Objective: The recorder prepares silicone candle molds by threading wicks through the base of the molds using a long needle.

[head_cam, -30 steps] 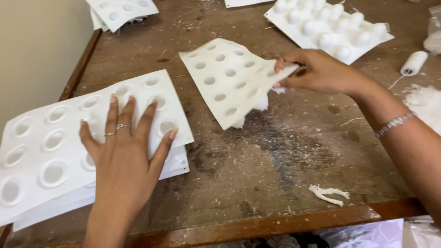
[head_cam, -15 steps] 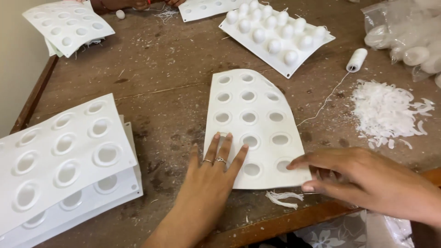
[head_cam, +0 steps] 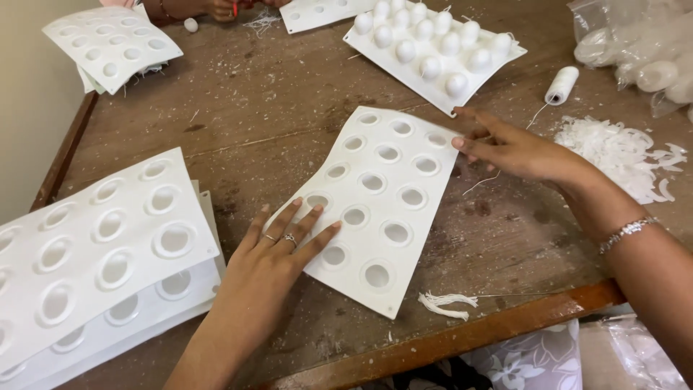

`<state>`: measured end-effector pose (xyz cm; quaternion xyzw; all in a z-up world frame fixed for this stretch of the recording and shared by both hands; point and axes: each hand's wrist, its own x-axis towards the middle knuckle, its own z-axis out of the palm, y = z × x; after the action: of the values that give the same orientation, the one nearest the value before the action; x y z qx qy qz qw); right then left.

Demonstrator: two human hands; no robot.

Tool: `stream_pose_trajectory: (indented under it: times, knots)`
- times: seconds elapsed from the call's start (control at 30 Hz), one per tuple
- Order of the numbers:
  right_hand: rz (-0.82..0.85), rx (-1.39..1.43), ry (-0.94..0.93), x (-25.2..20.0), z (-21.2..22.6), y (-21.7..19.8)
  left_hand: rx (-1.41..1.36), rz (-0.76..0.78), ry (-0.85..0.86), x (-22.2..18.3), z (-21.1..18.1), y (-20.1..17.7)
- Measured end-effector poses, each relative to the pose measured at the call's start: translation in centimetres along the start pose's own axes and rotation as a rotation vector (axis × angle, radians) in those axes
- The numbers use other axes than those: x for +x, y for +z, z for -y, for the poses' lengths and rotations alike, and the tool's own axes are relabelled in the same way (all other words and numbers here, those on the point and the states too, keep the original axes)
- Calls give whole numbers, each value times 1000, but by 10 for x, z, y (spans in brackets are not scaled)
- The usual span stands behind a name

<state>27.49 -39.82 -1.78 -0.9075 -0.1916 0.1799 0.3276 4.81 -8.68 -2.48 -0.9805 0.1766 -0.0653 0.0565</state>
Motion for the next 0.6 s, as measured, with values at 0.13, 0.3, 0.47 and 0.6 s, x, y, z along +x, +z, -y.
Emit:
stream_pose_trajectory:
  times: [0.13, 0.3, 0.47, 0.6]
  knots:
    - [-58, -30, -51, 39, -30, -5, -39, -130, -26, 4, -8, 20]
    - [-60, -115, 4, 66, 4, 12, -4, -156, 34, 16, -34, 32]
    - [-151, 36, -50, 78, 16, -4, -345, -175, -39, 16, 1, -10]
    - [-235, 520, -363, 66, 15, -17, -687, -324, -191, 30, 19, -14]
